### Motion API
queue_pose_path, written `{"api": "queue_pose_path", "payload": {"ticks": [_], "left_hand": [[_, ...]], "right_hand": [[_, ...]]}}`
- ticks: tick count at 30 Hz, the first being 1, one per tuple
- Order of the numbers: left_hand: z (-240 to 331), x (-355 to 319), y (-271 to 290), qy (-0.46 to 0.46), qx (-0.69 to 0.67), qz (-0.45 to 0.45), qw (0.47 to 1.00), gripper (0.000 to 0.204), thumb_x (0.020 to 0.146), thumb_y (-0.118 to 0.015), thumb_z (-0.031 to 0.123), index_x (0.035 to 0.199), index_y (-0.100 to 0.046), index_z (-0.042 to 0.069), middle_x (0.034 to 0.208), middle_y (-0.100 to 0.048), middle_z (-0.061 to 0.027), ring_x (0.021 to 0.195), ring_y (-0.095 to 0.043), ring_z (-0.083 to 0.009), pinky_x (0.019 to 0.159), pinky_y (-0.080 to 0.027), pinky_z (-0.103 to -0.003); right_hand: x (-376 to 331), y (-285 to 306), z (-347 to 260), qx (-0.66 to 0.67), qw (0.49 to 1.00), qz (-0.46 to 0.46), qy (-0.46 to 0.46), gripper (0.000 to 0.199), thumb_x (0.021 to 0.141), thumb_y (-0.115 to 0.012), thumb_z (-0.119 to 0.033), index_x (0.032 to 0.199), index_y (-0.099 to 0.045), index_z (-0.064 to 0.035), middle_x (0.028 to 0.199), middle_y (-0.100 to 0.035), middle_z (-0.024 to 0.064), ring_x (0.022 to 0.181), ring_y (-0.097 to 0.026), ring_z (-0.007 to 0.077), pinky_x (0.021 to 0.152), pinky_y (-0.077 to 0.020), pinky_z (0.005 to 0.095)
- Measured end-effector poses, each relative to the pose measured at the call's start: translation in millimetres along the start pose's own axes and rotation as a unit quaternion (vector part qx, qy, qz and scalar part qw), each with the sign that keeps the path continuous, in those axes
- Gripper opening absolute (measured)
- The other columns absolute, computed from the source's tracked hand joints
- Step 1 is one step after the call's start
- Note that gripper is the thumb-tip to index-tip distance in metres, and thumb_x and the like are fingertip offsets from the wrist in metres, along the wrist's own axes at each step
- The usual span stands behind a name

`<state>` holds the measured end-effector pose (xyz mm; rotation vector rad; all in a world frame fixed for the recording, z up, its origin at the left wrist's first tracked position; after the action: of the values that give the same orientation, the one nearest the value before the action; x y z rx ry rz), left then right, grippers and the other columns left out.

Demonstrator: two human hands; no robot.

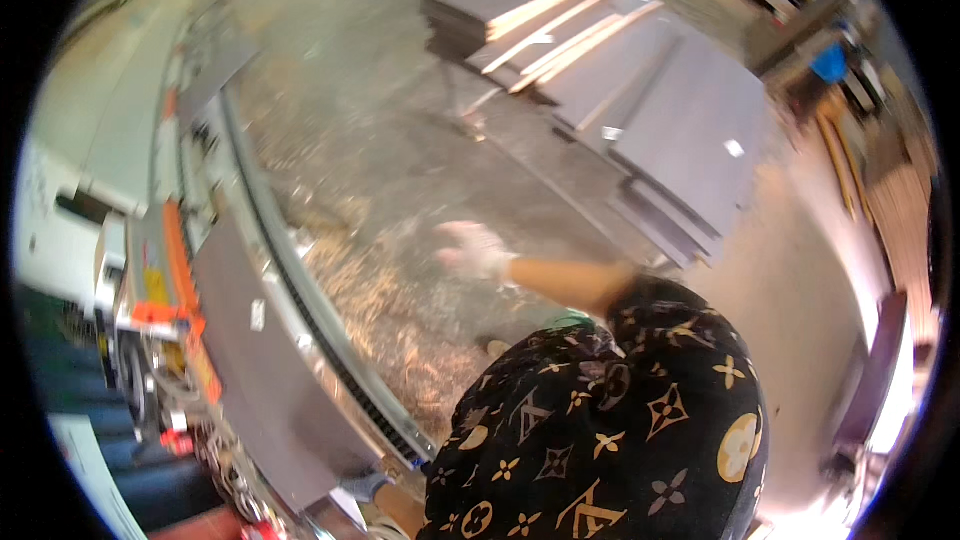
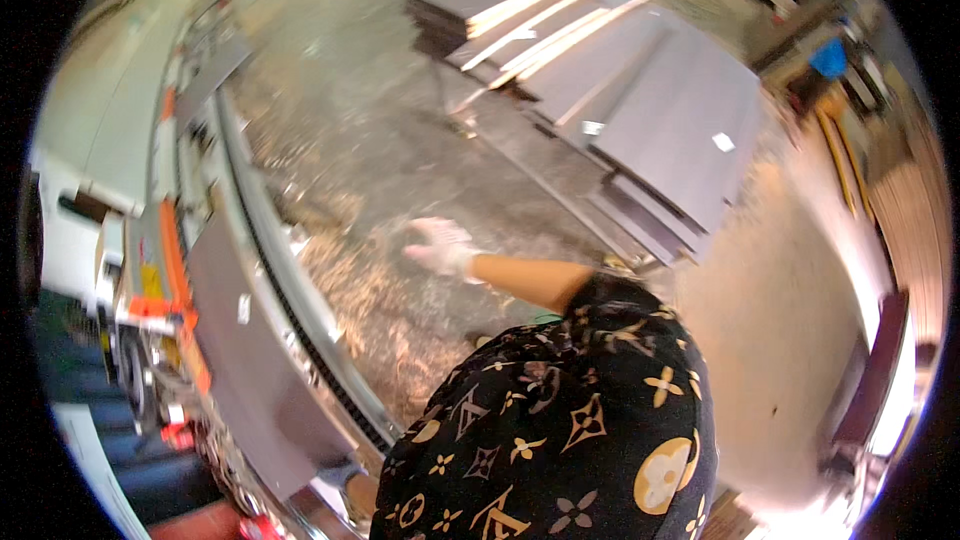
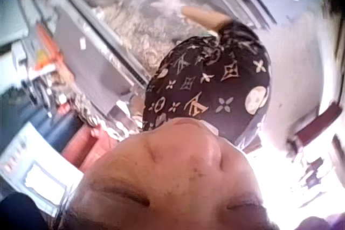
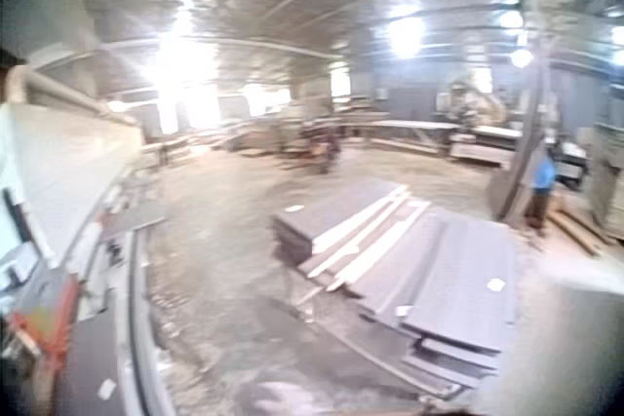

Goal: The person repeatedly picks up large flat panels from a stack, carries them to a machine, places them on the machine bed, and returns to the stack. This cycle is repeated multiple times.

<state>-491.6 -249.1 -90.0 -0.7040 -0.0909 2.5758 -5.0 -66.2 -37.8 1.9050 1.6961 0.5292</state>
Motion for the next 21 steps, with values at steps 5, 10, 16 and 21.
{"api": "queue_pose_path", "payload": {"ticks": [5,10,16,21], "left_hand": [[-5.0,2.7,-83.9,-0.22,0.112,-0.032,0.969,0.053,0.085,-0.052,0.03,0.129,-0.038,0.005,0.124,-0.042,-0.0145,0.109,-0.043,-0.0303,0.093,-0.037,-0.04],[-67.6,-32.2,-177.7,-0.359,0.229,-0.094,0.9,0.047,0.084,-0.053,0.023,0.125,-0.041,0.002,0.115,-0.046,-0.016,0.101,-0.045,-0.029,0.089,-0.038,-0.037],[-235.3,-232.3,-312.0,-0.443,0.284,-0.43,0.734,0.041,0.083,-0.055,0.017,0.119,-0.045,-0.001,0.107,-0.05,-0.0172,0.094,-0.047,-0.0276,0.087,-0.039,-0.036],[-407.3,-367.7,-304.3,-0.259,0.31,-0.657,0.637,0.051,0.083,-0.058,0.026,0.124,-0.042,0.0,0.12,-0.047,-0.0141,0.102,-0.047,-0.0255,0.091,-0.038,-0.038]], "right_hand": [[-211.9,252.0,280.4,-0.118,0.798,0.487,-0.335,0.05,0.069,-0.07,-0.024,0.115,-0.056,-0.0078,0.111,-0.058,0.0157,0.103,-0.055,0.0309,0.091,-0.0432,0.0385],[-319.2,340.7,410.6,0.113,0.762,0.573,-0.279,0.052,0.075,-0.064,-0.012,0.122,-0.046,0.0026,0.112,-0.056,0.0179,0.101,-0.055,0.0257,0.086,-0.045,0.0341],[-327.0,318.5,548.5,0.406,0.698,0.477,-0.348,0.018,0.076,-0.061,-0.012,0.092,-0.057,-0.0047,0.072,-0.058,0.0055,0.064,-0.056,0.0197,0.056,-0.0467,0.0344],[-328.4,308.1,544.0,0.288,0.793,0.389,-0.37,0.016,0.078,-0.062,-0.017,0.085,-0.061,-0.0028,0.071,-0.057,0.006,0.058,-0.052,0.0197,0.051,-0.0444,0.0349]]}}
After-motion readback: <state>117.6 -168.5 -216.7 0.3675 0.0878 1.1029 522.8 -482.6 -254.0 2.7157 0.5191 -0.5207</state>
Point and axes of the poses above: each hand's wrist, its own x-axis towards the middle knuckle, its own y-axis out of the back of the hand, z = x × y, the point moved 9 cm from there along x, towards the middle knuckle
